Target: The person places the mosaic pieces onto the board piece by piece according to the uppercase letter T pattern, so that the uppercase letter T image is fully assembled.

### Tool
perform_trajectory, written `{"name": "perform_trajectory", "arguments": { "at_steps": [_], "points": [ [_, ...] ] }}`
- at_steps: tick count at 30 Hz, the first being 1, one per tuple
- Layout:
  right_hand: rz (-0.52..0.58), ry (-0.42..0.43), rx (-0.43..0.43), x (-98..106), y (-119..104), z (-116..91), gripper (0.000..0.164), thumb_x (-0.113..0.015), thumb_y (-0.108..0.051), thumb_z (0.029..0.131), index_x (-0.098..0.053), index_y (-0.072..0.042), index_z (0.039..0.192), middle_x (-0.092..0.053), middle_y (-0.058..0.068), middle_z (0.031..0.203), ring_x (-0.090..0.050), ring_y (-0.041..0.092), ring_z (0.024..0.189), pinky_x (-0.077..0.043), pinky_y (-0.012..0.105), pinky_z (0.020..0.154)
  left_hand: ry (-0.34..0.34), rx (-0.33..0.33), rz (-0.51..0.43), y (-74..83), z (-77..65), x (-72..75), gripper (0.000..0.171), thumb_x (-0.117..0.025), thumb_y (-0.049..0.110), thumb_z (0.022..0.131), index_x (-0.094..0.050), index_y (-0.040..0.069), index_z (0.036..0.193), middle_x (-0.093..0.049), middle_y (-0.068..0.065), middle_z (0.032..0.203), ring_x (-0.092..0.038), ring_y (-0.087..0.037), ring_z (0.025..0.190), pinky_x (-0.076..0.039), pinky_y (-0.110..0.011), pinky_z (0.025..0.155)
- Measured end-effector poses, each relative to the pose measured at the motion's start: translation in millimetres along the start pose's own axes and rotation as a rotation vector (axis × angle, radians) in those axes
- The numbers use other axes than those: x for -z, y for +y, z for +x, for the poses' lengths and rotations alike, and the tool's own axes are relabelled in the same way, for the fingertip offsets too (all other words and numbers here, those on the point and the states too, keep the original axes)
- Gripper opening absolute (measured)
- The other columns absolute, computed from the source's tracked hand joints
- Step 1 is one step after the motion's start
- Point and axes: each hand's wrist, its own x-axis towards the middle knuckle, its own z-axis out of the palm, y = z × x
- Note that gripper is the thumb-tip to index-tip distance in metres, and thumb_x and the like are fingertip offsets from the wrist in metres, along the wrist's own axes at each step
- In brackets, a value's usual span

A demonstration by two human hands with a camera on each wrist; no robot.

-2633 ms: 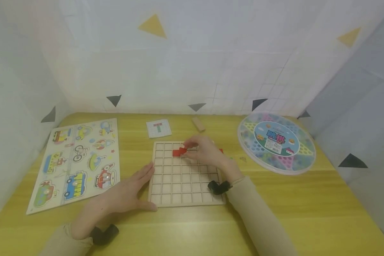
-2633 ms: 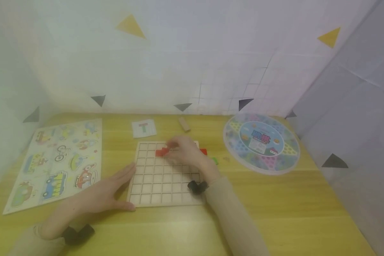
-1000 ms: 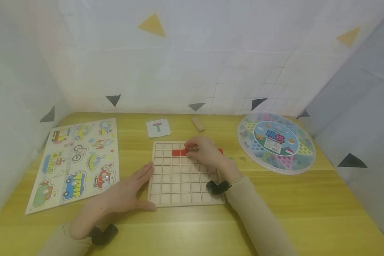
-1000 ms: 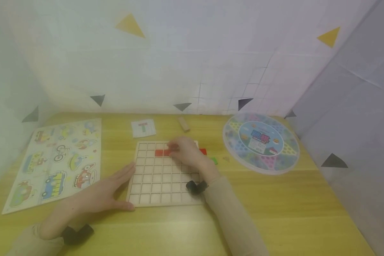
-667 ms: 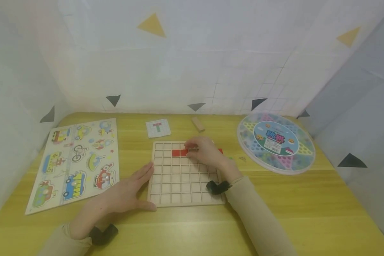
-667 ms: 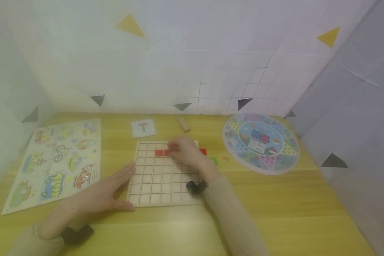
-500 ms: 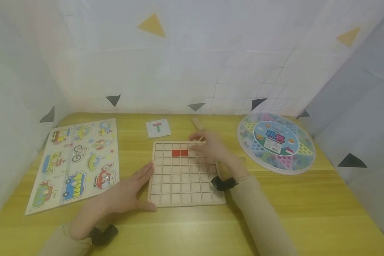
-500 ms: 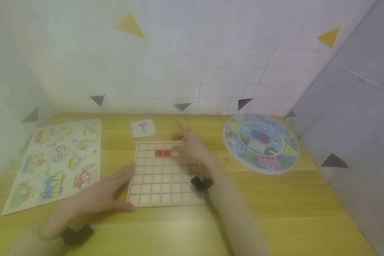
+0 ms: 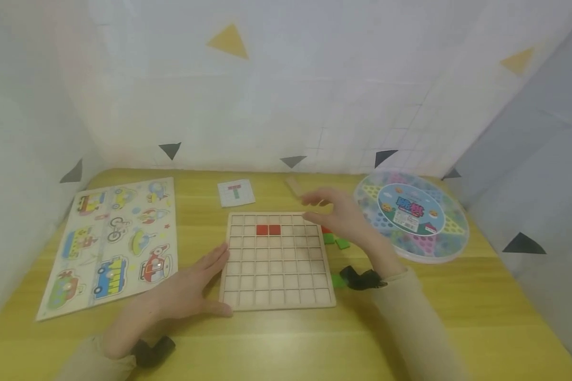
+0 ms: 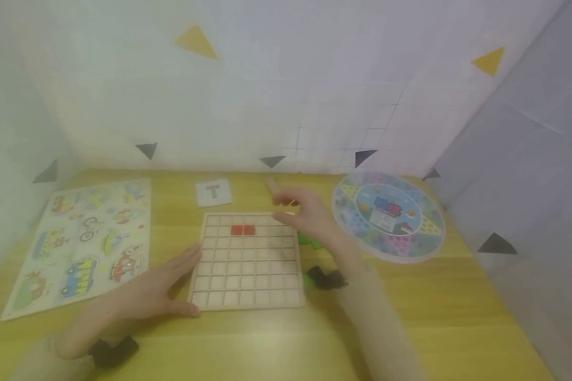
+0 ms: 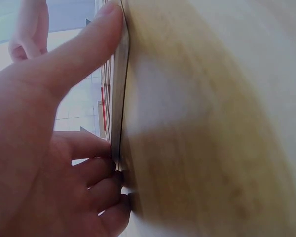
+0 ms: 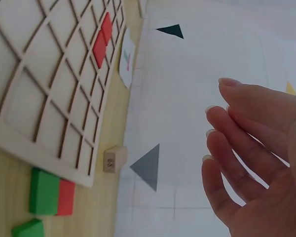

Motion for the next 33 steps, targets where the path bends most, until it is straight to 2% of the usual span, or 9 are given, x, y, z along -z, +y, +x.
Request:
{"name": "perform_trajectory", "arguments": {
  "at_steps": [11, 17, 24, 29, 33],
  "points": [
    [-0.014, 0.040, 0.002, 8.6, 29.4, -24.7, 0.025, -0.075, -0.015, 0.090, -0.072, -0.009, 0.114, -0.071, 0.006, 0.117, -0.063, 0.025, 0.105, -0.050, 0.046, 0.096, -0.006, 0.002, 0.000, 1.3, 1.4, -1.3, 0.118, -0.070, 0.073, 0.074, -0.019, 0.009, 0.160, -0.005, -0.006, 0.169, -0.016, -0.036, 0.153, -0.028, -0.055, 0.118],
    [-0.047, 0.068, -0.003, 15.6, 40.4, -26.4, 0.027, -0.077, -0.013, 0.088, -0.072, -0.006, 0.114, -0.073, 0.007, 0.114, -0.064, 0.027, 0.103, -0.051, 0.050, 0.095, 0.004, -0.001, 0.005, 1.2, 1.9, -1.2, 0.119, -0.070, 0.073, 0.074, -0.020, 0.009, 0.160, -0.006, -0.006, 0.169, -0.017, -0.036, 0.152, -0.030, -0.054, 0.118],
    [-0.057, 0.079, -0.050, 18.8, 54.7, -26.6, 0.027, -0.077, -0.012, 0.088, -0.072, -0.006, 0.114, -0.073, 0.008, 0.113, -0.065, 0.027, 0.104, -0.052, 0.050, 0.093, 0.001, 0.008, 0.017, -0.7, 1.9, -1.5, 0.119, -0.068, 0.075, 0.074, -0.019, 0.011, 0.161, -0.005, -0.005, 0.169, -0.017, -0.035, 0.153, -0.031, -0.054, 0.117],
    [-0.119, 0.033, -0.102, 18.9, 65.5, -26.1, 0.027, -0.074, -0.014, 0.090, -0.071, -0.006, 0.116, -0.072, 0.009, 0.115, -0.065, 0.029, 0.108, -0.052, 0.050, 0.094, 0.006, 0.004, 0.019, -0.9, 2.1, -2.1, 0.119, -0.069, 0.075, 0.074, -0.019, 0.011, 0.160, -0.006, -0.005, 0.169, -0.016, -0.035, 0.153, -0.030, -0.054, 0.118],
    [-0.109, -0.033, -0.167, 16.1, 77.6, -24.6, 0.028, -0.073, -0.013, 0.091, -0.071, -0.007, 0.118, -0.071, 0.010, 0.118, -0.062, 0.030, 0.111, -0.051, 0.050, 0.098, 0.006, 0.002, 0.020, -0.7, 2.4, -2.4, 0.119, -0.069, 0.075, 0.074, -0.019, 0.011, 0.160, -0.006, -0.005, 0.169, -0.016, -0.035, 0.153, -0.030, -0.054, 0.118]
  ]
}}
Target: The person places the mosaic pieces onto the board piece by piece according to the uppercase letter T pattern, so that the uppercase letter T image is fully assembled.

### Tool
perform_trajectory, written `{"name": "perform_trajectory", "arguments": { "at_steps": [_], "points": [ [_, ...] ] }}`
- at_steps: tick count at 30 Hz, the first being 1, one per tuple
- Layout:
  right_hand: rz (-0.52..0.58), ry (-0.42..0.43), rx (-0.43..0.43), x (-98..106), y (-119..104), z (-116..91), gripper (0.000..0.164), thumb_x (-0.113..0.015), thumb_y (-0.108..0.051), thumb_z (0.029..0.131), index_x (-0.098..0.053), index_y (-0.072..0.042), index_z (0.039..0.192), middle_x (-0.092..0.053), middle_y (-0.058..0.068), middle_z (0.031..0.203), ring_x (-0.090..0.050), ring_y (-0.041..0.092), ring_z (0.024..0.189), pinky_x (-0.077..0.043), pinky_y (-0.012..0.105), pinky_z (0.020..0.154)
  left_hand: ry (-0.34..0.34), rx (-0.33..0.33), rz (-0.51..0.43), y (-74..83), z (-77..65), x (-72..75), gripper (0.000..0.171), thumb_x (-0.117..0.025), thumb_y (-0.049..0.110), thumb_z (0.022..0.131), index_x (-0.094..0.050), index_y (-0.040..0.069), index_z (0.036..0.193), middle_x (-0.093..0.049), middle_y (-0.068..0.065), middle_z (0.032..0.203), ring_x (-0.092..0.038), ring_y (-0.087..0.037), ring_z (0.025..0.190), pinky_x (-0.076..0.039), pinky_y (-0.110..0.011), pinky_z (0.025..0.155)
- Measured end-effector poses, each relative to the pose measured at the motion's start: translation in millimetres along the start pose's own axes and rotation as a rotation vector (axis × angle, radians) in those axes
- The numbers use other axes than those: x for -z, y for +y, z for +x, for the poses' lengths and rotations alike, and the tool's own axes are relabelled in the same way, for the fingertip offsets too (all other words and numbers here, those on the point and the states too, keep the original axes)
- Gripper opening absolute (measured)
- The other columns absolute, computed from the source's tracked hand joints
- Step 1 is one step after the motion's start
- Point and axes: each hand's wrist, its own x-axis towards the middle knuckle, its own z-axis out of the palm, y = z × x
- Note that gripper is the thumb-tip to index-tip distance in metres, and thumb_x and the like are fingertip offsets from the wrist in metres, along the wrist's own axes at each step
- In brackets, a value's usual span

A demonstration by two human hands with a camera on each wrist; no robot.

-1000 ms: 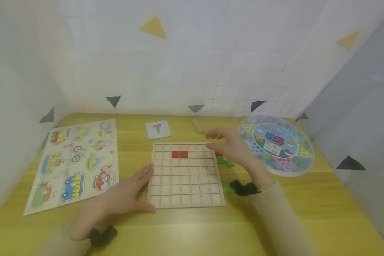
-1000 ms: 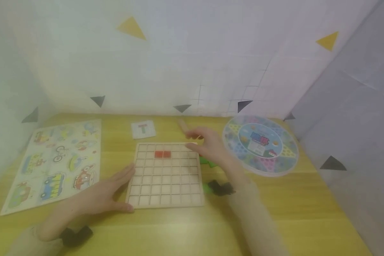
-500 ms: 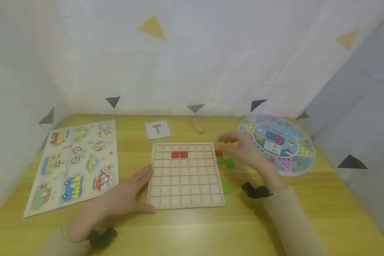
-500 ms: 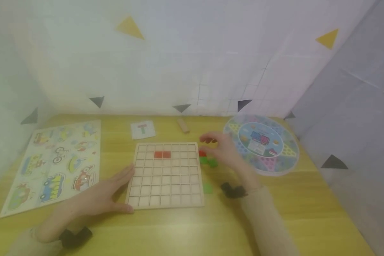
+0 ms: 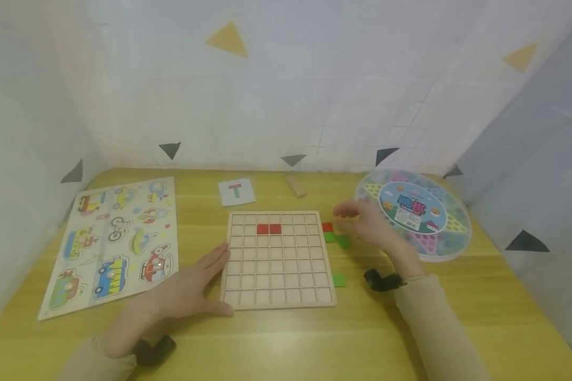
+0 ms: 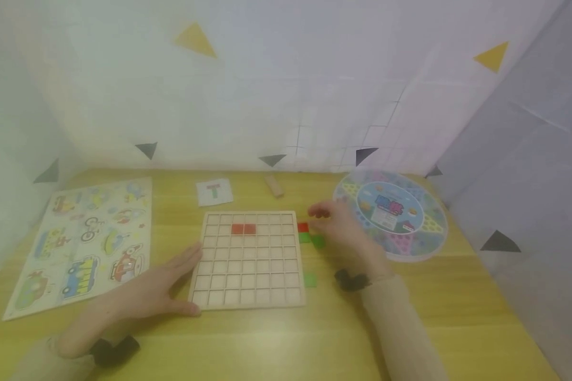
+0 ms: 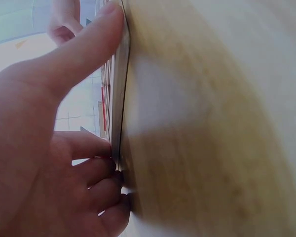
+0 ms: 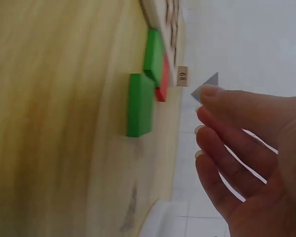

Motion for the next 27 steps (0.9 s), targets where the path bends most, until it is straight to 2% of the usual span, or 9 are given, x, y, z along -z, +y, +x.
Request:
{"name": "perform_trajectory", "arguments": {
  "at_steps": [3, 14, 27],
  "points": [
    [0.002, -0.026, -0.011, -3.1, 5.9, 1.6, 0.028, -0.073, -0.013, 0.090, -0.071, -0.008, 0.118, -0.071, 0.009, 0.117, -0.062, 0.029, 0.111, -0.051, 0.049, 0.098, 0.000, 0.001, 0.000, -0.6, 0.5, -0.4, 0.119, -0.068, 0.076, 0.074, -0.019, 0.011, 0.161, -0.005, -0.005, 0.169, -0.016, -0.034, 0.153, -0.031, -0.054, 0.118],
    [-0.059, -0.064, 0.056, -12.7, 10.8, 2.8, 0.028, -0.076, -0.006, 0.087, -0.073, -0.010, 0.114, -0.073, 0.005, 0.111, -0.068, 0.024, 0.102, -0.055, 0.044, 0.093, 0.001, 0.000, -0.011, 0.7, 0.0, 1.3, 0.120, -0.068, 0.076, 0.073, -0.019, 0.011, 0.161, -0.005, -0.005, 0.169, -0.016, -0.035, 0.153, -0.029, -0.054, 0.118],
    [-0.040, -0.058, 0.053, -13.0, 10.7, 1.5, 0.026, -0.074, -0.008, 0.089, -0.074, -0.012, 0.114, -0.075, 0.005, 0.110, -0.068, 0.026, 0.105, -0.053, 0.048, 0.098, 0.000, -0.002, -0.017, -0.7, 0.2, 0.7, 0.119, -0.069, 0.075, 0.073, -0.019, 0.012, 0.161, -0.005, -0.004, 0.169, -0.016, -0.035, 0.153, -0.028, -0.055, 0.119]
  ]
}}
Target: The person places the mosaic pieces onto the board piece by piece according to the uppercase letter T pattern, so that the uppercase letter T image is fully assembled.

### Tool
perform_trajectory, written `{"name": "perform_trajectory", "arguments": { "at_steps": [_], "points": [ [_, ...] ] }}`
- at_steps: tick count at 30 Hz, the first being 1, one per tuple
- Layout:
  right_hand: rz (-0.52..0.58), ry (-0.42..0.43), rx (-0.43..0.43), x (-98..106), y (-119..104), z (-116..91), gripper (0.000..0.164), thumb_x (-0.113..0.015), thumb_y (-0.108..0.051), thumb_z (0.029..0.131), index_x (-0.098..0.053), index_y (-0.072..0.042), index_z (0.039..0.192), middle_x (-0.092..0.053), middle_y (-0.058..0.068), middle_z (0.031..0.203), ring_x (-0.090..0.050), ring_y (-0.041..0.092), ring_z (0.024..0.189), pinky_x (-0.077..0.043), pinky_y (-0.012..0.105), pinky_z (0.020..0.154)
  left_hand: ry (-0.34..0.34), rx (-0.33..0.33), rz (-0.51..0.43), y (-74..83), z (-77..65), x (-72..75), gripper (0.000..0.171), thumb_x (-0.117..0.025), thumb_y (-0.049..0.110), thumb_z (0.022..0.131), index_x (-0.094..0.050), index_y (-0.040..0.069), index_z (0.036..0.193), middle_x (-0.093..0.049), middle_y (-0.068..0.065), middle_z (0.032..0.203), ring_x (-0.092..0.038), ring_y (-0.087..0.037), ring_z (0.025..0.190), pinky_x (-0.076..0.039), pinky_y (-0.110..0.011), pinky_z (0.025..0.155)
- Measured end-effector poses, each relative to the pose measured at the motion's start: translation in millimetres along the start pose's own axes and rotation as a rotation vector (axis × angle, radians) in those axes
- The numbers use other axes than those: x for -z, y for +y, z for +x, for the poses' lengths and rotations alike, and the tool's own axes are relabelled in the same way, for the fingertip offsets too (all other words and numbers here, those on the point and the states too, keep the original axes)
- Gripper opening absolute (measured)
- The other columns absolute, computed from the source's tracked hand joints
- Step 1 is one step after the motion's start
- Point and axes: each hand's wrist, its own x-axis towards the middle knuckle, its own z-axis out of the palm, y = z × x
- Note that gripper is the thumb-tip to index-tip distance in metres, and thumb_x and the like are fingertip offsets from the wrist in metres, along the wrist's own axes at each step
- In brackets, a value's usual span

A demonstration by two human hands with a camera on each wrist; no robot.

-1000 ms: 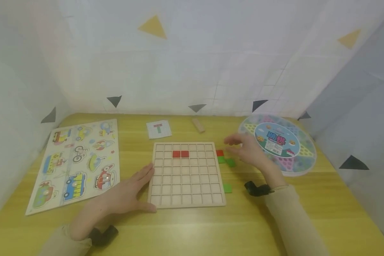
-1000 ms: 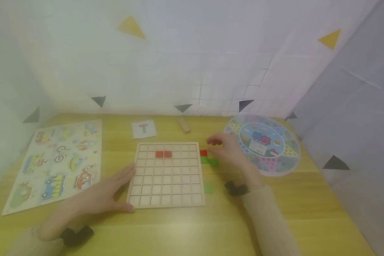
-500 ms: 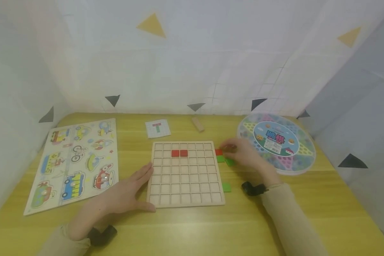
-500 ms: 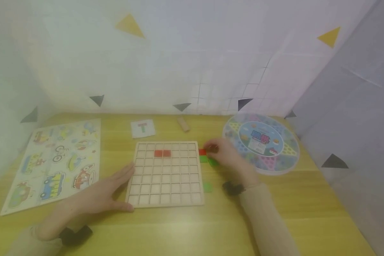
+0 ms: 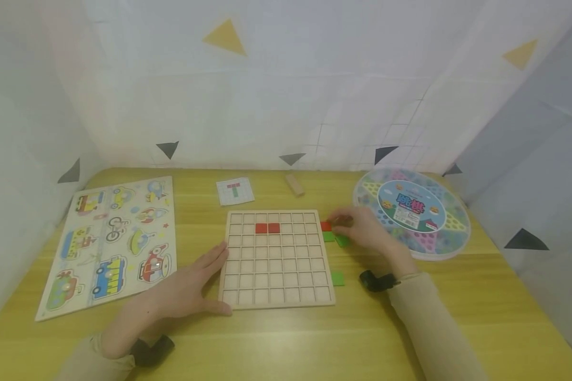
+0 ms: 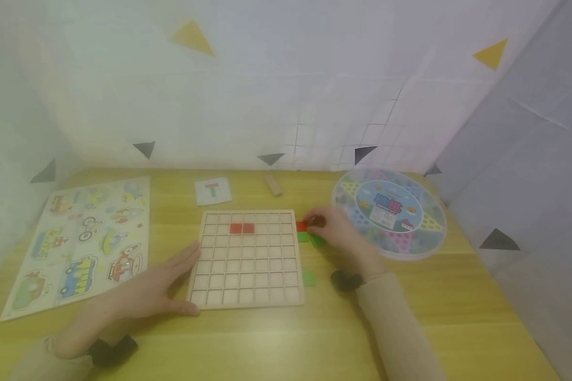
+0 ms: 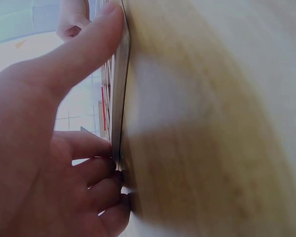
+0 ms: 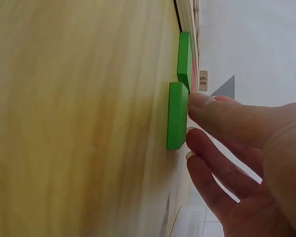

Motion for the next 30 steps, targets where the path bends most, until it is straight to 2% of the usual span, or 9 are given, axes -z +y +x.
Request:
{"name": "perform_trajectory", "arguments": {
  "at_steps": [7, 22, 30],
  "points": [
    [-0.019, 0.004, -0.021, -1.0, -0.3, 1.0, 0.023, -0.076, -0.012, 0.089, -0.074, -0.015, 0.112, -0.074, 0.003, 0.110, -0.068, 0.022, 0.104, -0.053, 0.045, 0.098, 0.003, -0.008, 0.003, 1.3, -0.8, 1.1, 0.119, -0.069, 0.075, 0.074, -0.019, 0.011, 0.160, -0.005, -0.005, 0.169, -0.017, -0.035, 0.153, -0.029, -0.054, 0.118],
    [-0.041, 0.021, 0.007, -2.9, -0.9, 2.1, 0.023, -0.080, -0.015, 0.085, -0.075, -0.010, 0.107, -0.075, 0.004, 0.105, -0.068, 0.025, 0.103, -0.053, 0.046, 0.096, 0.011, -0.017, -0.004, 1.7, -0.8, 0.7, 0.118, -0.071, 0.072, 0.074, -0.020, 0.009, 0.160, -0.007, -0.005, 0.169, -0.018, -0.036, 0.152, -0.029, -0.055, 0.118],
    [-0.056, 0.028, 0.011, -2.8, -0.4, 0.8, 0.019, -0.080, -0.018, 0.086, -0.076, -0.013, 0.104, -0.076, 0.002, 0.103, -0.069, 0.024, 0.102, -0.054, 0.045, 0.094, 0.010, -0.009, -0.008, 1.6, -0.4, -0.1, 0.119, -0.071, 0.073, 0.073, -0.021, 0.009, 0.160, -0.007, -0.006, 0.169, -0.017, -0.035, 0.152, -0.029, -0.054, 0.118]
  ]
}}
